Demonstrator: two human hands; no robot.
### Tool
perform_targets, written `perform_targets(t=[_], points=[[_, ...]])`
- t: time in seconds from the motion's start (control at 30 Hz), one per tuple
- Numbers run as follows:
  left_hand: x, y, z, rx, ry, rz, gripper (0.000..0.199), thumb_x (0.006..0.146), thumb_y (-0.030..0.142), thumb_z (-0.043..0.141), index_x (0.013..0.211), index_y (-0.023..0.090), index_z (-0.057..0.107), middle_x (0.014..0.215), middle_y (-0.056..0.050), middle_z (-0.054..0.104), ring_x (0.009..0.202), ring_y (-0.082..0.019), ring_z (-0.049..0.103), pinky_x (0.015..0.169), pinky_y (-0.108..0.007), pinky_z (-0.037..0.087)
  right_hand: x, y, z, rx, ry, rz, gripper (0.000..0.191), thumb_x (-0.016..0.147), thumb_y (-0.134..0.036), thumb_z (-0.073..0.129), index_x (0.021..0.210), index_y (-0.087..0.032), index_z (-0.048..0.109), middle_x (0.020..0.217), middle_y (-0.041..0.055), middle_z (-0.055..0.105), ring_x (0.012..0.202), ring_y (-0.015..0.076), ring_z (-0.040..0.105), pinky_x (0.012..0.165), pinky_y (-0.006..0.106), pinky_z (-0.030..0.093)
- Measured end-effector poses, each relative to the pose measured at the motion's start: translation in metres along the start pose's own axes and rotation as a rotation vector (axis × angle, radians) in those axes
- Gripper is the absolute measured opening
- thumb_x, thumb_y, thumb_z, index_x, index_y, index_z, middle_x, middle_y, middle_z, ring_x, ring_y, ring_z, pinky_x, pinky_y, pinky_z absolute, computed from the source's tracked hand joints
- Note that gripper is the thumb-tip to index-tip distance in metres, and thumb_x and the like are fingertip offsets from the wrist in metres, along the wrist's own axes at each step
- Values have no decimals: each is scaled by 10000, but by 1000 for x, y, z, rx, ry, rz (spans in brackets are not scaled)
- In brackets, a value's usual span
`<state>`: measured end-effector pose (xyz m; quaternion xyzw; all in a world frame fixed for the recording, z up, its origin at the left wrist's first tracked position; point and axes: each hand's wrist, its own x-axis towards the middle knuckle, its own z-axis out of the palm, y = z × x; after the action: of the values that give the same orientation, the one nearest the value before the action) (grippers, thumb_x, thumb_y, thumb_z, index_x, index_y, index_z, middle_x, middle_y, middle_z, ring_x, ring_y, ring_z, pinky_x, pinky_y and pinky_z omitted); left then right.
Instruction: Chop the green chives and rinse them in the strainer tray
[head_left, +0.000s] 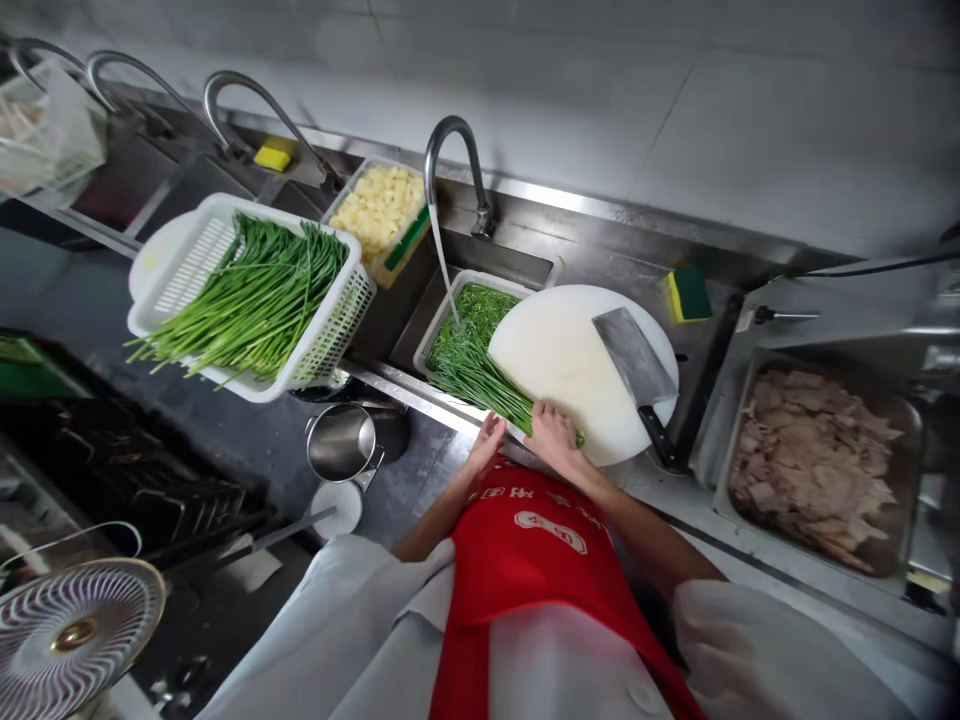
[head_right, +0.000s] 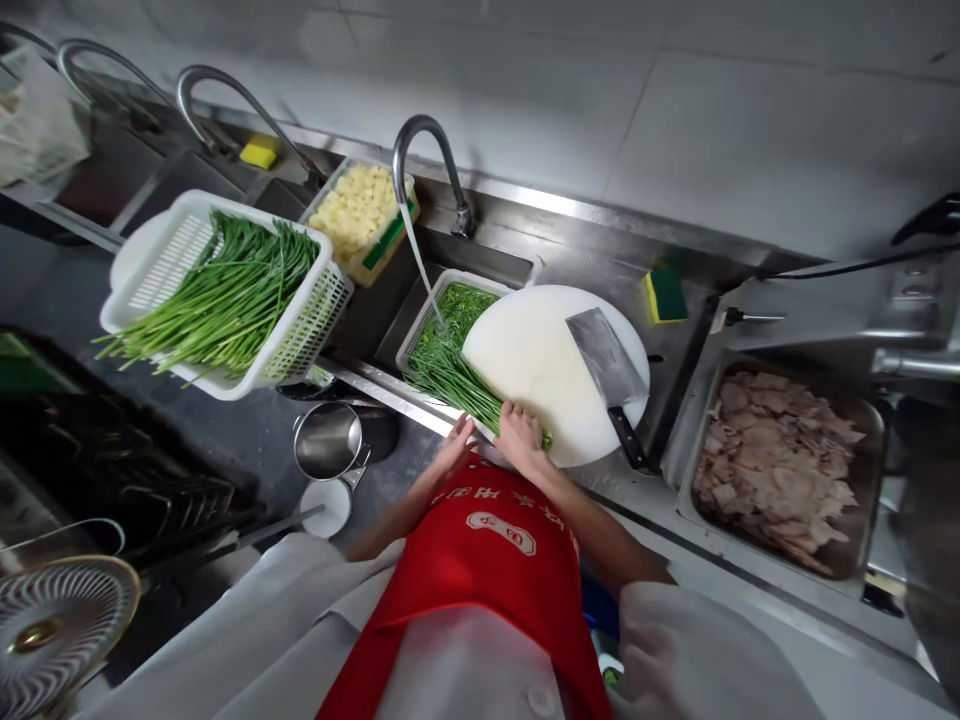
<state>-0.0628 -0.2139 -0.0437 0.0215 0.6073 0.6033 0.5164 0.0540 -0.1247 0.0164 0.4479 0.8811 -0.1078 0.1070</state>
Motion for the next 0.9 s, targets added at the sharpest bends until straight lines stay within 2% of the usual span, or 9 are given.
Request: perform_targets(t=[0.2,0.3,0.47,0.57,0.67,0.73,0.77,0.83,0.9], points=[[-1,-5,54,-143,194,331,620,712,421,846,1210,211,541,1164,-79,698,992,-183,688,956,-337,536,-19,-22,16,60,-15,11,278,918,-148,515,1191,-97,520,1139,212,656,1029,278,655,836,343,491],[-6,-1,62,-48,239,376,603,735,391,822,1226,200,530,1125,-74,700,972,-175,686,924,-321,541,-19,-17,18,138,-2,38,253,963,-135,409,1183,-102,527,1142,208,662,1027,267,663,856,342,482],[3,15,75,148,251,396,515,725,307,805,1157,170,562,1054,-68,698,970,-174,679,877,-293,538,-11,-13,6,296,-20,123,283,955,-165,439,1216,-94,522,1134,210,681,1053,281,676,881,353,487],[11,28,100,260,156,369,448,741,283,785,1118,146,588,1000,-75,707,918,-177,674,838,-304,545,-8,0,-5,369,-30,196,331,926,-227,536,1230,-96,531,1127,220,694,1054,308,687,880,372,496],[17,43,125,358,-89,312,353,764,266,771,1050,106,638,968,-124,726,844,-192,666,798,-339,553,-7,29,-12,381,-15,327,428,880,-324,636,1230,-96,540,1126,231,700,1055,334,690,867,387,510],[18,53,126,399,-167,317,358,719,246,813,1012,97,672,1021,-155,726,873,-215,660,824,-362,546,-6,50,-13,366,-8,417,482,860,-360,666,1240,-95,532,1127,232,704,1062,343,688,867,396,514],[17,57,120,412,-144,336,363,698,235,826,1004,102,682,1054,-158,720,904,-224,656,847,-368,538,-6,58,-13,357,-7,449,499,855,-364,673,1247,-94,527,1130,232,704,1067,345,687,869,402,515],[12,59,98,410,-20,350,324,715,235,800,998,127,684,1055,-138,712,925,-217,647,867,-361,527,-6,67,-12,340,-9,469,524,844,-362,689,1259,-90,520,1138,235,701,1077,349,683,881,409,514],[7,54,76,368,88,247,202,761,247,741,919,142,670,888,-95,708,805,-181,649,802,-338,535,-5,67,-11,321,-3,455,528,841,-346,698,1266,-87,520,1145,237,697,1084,344,682,896,406,509]])
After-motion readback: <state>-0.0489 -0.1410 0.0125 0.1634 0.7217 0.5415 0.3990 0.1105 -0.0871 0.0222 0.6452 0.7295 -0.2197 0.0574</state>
